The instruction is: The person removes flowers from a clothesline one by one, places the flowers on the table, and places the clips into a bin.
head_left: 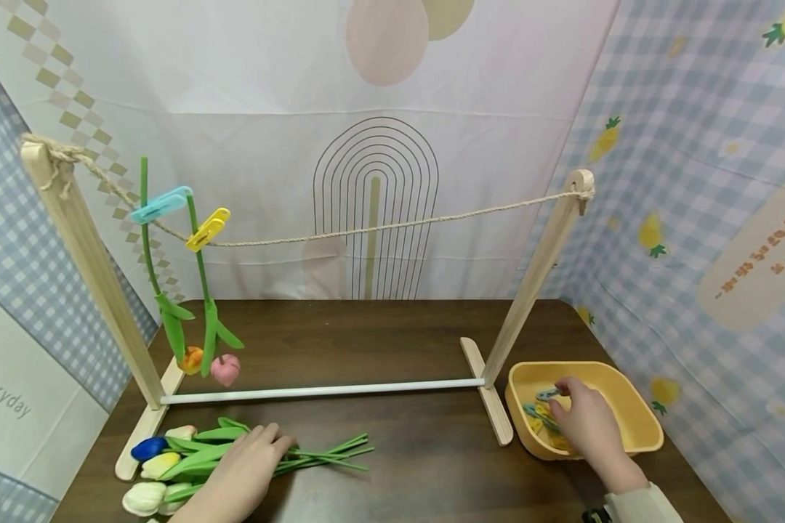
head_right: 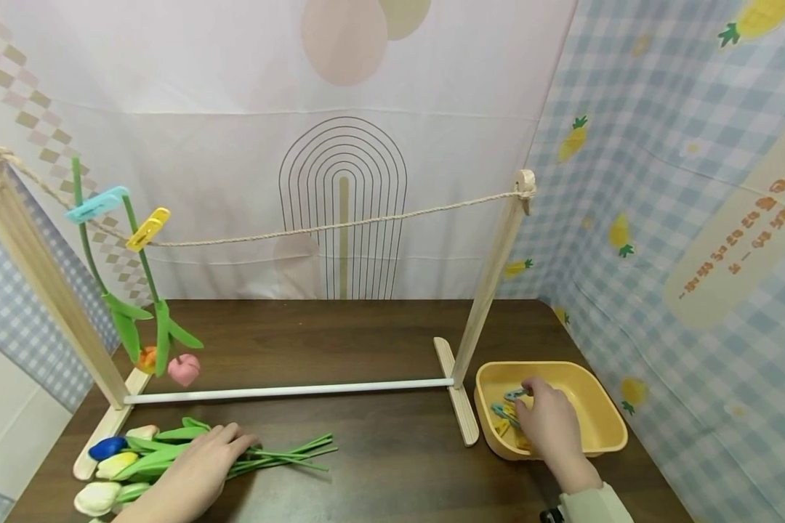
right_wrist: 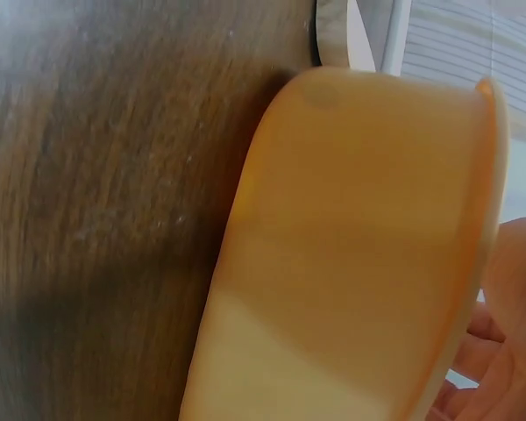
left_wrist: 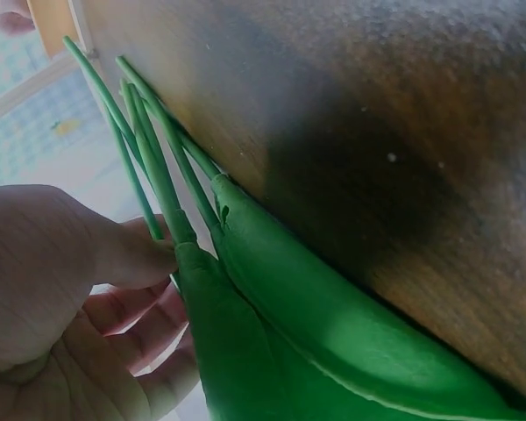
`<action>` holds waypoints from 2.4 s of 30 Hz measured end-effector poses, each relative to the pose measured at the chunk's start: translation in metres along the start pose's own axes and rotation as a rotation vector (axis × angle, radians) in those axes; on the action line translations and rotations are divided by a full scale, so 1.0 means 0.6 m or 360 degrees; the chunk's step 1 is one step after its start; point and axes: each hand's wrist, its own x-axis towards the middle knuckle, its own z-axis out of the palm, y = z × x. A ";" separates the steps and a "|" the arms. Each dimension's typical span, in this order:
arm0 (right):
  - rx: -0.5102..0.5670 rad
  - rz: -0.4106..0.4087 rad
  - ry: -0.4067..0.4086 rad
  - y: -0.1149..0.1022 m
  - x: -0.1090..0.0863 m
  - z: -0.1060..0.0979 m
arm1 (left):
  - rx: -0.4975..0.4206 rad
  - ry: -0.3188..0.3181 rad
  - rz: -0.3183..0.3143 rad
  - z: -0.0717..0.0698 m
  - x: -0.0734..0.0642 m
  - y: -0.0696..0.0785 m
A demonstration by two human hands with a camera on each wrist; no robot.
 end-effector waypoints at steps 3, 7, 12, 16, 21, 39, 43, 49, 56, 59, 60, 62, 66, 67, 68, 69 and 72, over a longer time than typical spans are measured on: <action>-0.0019 0.0042 -0.0088 0.006 0.002 -0.003 | -0.0006 -0.0014 0.0003 0.000 0.001 -0.001; -0.0031 0.0056 -0.0137 0.010 0.005 -0.005 | -0.0045 -0.0079 -0.0012 -0.002 0.003 -0.003; -0.0041 0.0081 -0.0172 0.010 0.008 -0.007 | -0.0075 -0.0124 -0.0008 -0.004 0.003 -0.005; -0.0045 0.0110 -0.0205 0.013 0.008 -0.005 | -0.0079 -0.0101 0.0011 -0.005 0.002 -0.006; -0.0052 0.0132 -0.0223 0.015 0.008 -0.002 | -0.0078 -0.0059 0.0017 -0.006 0.001 -0.005; 0.0002 0.0045 -0.0103 0.001 0.008 -0.008 | -0.0060 0.0218 -0.0046 -0.010 0.001 0.005; 0.0046 -0.0058 0.0035 -0.026 0.007 -0.009 | -0.0055 0.0183 -0.0105 -0.011 -0.001 0.006; 0.0083 -0.0225 0.0219 -0.068 0.001 -0.005 | -0.0058 0.0131 -0.0118 -0.017 -0.004 0.005; 0.0109 -0.0455 0.0381 -0.121 0.003 -0.001 | -0.0049 0.0257 -0.0081 -0.033 -0.009 0.001; 0.0117 -0.0533 0.0397 -0.144 0.005 -0.001 | -0.0059 0.0365 -0.0040 -0.045 -0.011 0.000; 0.0119 -0.0556 0.0397 -0.152 0.006 -0.001 | -0.0064 0.0410 -0.0016 -0.049 -0.011 -0.001; 0.0128 -0.0593 0.0389 -0.169 0.008 -0.001 | -0.0079 0.0504 0.0032 -0.058 -0.010 -0.003; 0.0152 -0.0660 0.0380 -0.201 0.014 -0.002 | -0.0126 0.0666 0.0099 -0.081 -0.010 -0.003; 0.0154 -0.0682 0.0383 -0.209 0.015 -0.004 | -0.0142 0.0700 0.0110 -0.087 -0.009 -0.004; 0.0149 -0.0710 0.0385 -0.218 0.016 -0.005 | -0.0162 0.0733 0.0121 -0.093 -0.009 -0.004; 0.0147 -0.0741 0.0391 -0.226 0.018 -0.006 | -0.0187 0.0771 0.0133 -0.099 -0.008 -0.005; 0.0120 -0.0836 0.0419 -0.251 0.022 -0.012 | -0.0256 0.0924 0.0175 -0.117 -0.004 -0.008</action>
